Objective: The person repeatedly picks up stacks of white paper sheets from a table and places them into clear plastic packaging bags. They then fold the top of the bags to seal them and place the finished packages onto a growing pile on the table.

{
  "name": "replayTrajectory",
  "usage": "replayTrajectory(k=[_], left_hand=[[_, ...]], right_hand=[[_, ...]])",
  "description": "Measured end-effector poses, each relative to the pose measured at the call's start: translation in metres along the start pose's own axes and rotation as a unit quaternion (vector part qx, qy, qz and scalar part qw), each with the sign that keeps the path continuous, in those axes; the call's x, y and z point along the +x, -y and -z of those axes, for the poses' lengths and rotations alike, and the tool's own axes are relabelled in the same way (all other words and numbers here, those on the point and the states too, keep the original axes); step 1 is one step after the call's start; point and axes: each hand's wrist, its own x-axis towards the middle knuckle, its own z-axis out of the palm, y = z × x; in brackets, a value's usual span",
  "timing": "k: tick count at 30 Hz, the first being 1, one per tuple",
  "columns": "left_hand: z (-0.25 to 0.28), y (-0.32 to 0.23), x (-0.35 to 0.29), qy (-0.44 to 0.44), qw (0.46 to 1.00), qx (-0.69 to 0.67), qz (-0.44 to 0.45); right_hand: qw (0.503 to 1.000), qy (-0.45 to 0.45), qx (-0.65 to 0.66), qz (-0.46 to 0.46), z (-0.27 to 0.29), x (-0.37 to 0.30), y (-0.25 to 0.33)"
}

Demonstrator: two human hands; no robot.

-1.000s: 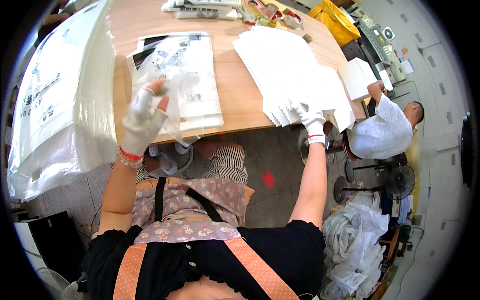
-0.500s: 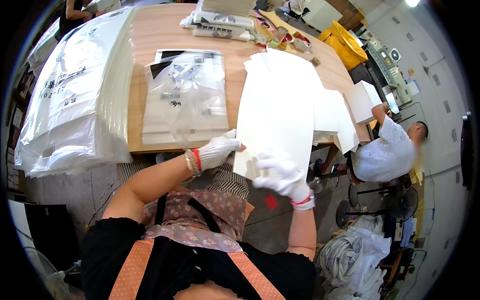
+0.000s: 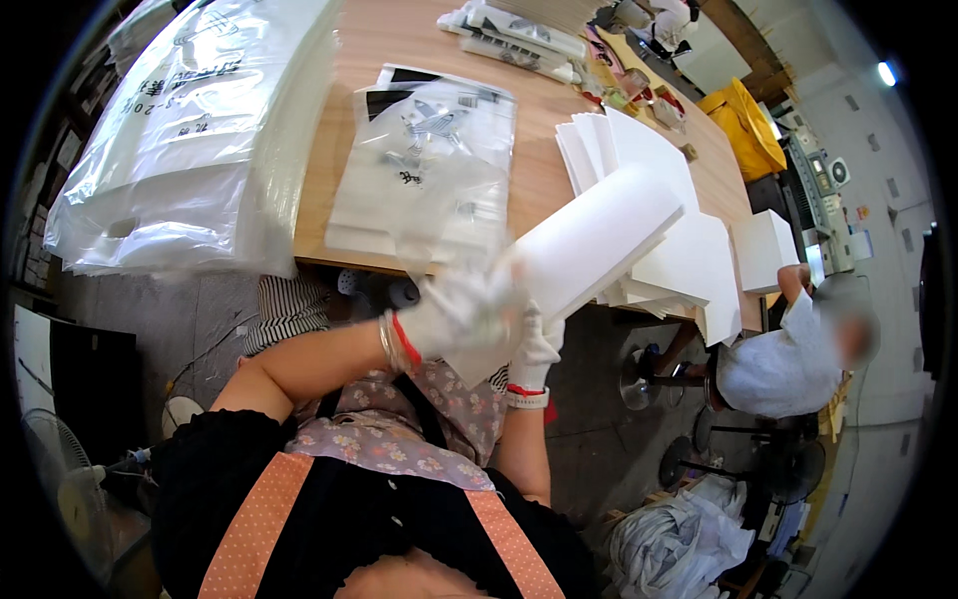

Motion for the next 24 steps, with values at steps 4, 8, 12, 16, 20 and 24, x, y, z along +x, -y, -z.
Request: replayTrajectory(k=[4,8,12,16,20,24], left_hand=[[0.062,0.059,0.048,-0.296,0.947,0.046,0.119],[0.063,0.104,0.075,-0.076,0.832,-0.540,0.099],[0.071,0.126,0.095,-0.023,0.663,-0.745,0.067],[0.002,0.087,0.091,-0.090,0.861,-0.500,0.038],[0.013,-0.011,0.048,0.036,0.964,-0.260,-0.033],[-0.014,0.053,0.052,-0.036,0.964,-0.255,0.064]], right_hand=[[0.991,-0.032,-0.126,0.011,0.012,-0.013,0.033],[0.935,-0.008,-0.312,0.172,0.030,-0.030,0.075],[0.788,0.146,-0.568,0.186,0.060,-0.041,0.077],[0.721,0.210,-0.657,0.065,0.005,-0.006,0.070],[0.781,0.254,-0.570,-0.018,-0.009,0.046,0.038],[0.819,-0.071,-0.569,-0.012,-0.018,0.080,-0.017]])
